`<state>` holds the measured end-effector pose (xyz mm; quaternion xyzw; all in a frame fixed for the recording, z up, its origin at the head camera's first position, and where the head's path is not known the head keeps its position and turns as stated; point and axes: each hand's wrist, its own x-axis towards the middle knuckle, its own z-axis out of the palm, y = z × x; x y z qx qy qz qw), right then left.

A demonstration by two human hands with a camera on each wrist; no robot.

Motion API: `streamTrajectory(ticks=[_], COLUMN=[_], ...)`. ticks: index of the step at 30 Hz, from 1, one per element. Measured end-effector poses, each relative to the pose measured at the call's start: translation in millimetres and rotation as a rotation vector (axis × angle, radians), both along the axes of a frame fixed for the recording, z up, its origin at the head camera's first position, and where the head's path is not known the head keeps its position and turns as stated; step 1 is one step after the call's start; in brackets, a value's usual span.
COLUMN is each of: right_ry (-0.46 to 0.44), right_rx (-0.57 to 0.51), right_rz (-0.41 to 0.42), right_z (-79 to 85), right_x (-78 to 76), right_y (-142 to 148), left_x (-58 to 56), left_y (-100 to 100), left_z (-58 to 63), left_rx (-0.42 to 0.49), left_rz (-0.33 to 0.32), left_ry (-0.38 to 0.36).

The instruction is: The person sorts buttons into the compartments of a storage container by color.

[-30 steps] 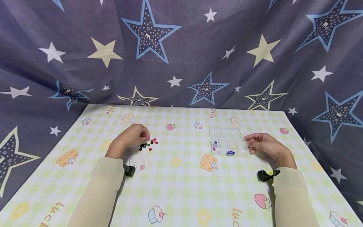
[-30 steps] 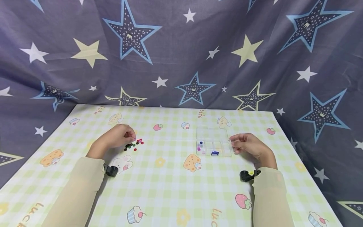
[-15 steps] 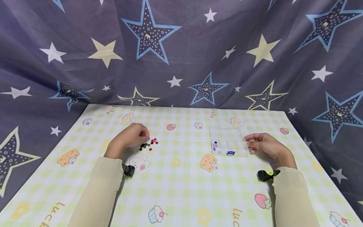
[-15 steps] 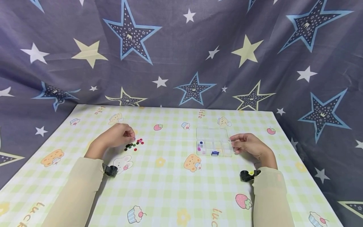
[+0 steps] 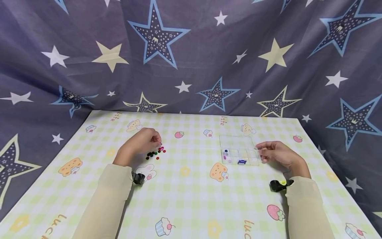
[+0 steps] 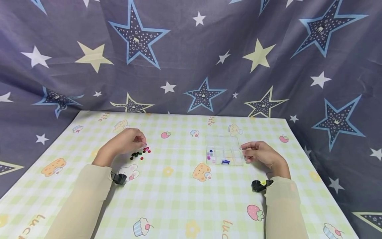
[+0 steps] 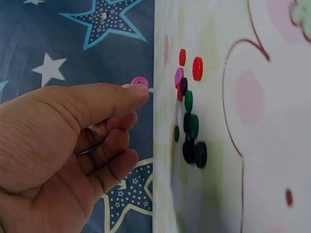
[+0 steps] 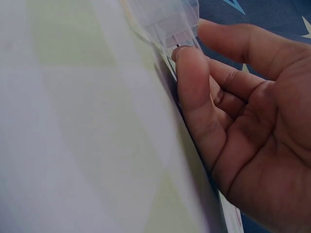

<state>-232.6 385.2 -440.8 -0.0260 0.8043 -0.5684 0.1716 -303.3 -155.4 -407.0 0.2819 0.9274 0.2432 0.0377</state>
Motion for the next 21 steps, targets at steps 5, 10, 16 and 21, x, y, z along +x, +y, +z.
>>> streamTrajectory(ticks=[5, 10, 16, 21], right_ry=[-0.004, -0.010, -0.014, -0.011], right_rx=[-0.002, -0.007, -0.012, -0.021], right_rz=[0.000, 0.000, -0.003, -0.001], right_z=[1.5, 1.2, 1.8, 2.2], right_x=[1.0, 1.1, 2.2, 2.2], right_y=[0, 0, -1, -1], left_x=[-0.2, 0.9, 0.1, -2.1], left_y=[11, 25, 44, 59], left_z=[1.3, 2.8, 3.3, 3.1], left_rx=[0.008, 0.003, -0.010, -0.027], left_rz=[-0.033, -0.063, -0.097, -0.119], left_ry=[-0.005, -0.022, -0.016, 0.003])
